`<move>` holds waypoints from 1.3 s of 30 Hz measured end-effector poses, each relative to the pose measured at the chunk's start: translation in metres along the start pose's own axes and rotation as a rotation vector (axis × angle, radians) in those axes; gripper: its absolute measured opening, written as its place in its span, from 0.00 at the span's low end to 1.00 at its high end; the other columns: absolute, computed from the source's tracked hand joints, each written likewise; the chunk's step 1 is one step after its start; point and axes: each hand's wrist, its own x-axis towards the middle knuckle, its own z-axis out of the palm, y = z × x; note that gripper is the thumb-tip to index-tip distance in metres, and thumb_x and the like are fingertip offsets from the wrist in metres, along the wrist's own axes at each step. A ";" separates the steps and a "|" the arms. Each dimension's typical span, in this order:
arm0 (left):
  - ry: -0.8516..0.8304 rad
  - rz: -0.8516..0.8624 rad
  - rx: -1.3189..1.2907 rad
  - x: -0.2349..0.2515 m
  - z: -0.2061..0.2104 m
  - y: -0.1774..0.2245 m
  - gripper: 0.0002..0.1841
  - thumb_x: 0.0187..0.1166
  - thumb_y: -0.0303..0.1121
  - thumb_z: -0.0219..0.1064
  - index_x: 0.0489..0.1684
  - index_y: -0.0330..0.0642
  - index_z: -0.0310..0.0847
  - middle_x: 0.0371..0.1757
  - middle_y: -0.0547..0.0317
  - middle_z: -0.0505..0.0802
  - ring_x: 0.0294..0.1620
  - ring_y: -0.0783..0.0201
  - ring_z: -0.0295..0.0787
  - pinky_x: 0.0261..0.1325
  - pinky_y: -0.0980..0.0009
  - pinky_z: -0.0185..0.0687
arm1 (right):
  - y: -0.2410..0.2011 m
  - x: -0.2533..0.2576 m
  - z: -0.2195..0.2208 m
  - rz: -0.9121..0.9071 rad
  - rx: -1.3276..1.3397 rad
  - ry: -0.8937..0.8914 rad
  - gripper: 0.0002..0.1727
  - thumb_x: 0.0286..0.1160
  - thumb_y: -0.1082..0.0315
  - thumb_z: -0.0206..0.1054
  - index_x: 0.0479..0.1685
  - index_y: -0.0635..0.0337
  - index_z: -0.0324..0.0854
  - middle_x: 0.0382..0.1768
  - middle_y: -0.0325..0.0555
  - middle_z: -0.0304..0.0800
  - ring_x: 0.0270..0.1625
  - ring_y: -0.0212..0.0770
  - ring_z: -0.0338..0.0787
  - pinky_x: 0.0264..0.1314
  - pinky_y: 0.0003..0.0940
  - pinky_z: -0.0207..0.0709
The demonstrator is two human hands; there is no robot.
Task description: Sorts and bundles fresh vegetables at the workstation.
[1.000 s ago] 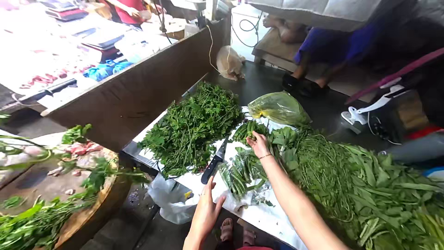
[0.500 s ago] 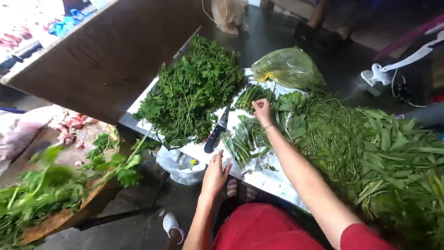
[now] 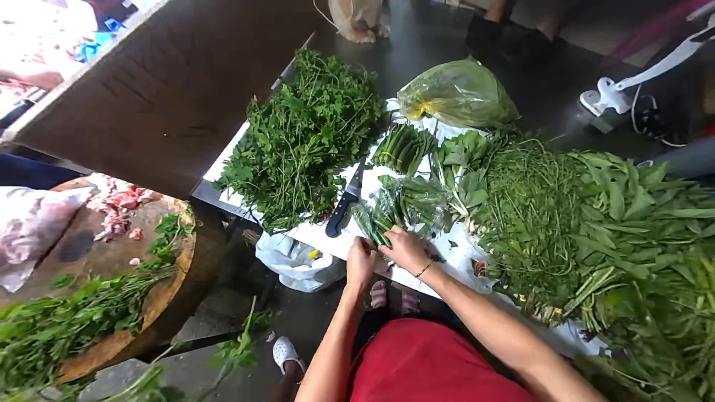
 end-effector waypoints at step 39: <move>0.046 0.415 -0.630 -0.029 -0.042 0.015 0.17 0.81 0.26 0.48 0.61 0.27 0.76 0.56 0.47 0.90 0.57 0.59 0.90 0.63 0.59 0.86 | 0.010 -0.032 -0.059 0.016 0.192 0.207 0.18 0.79 0.62 0.67 0.59 0.66 0.86 0.53 0.60 0.92 0.57 0.55 0.92 0.66 0.54 0.81</move>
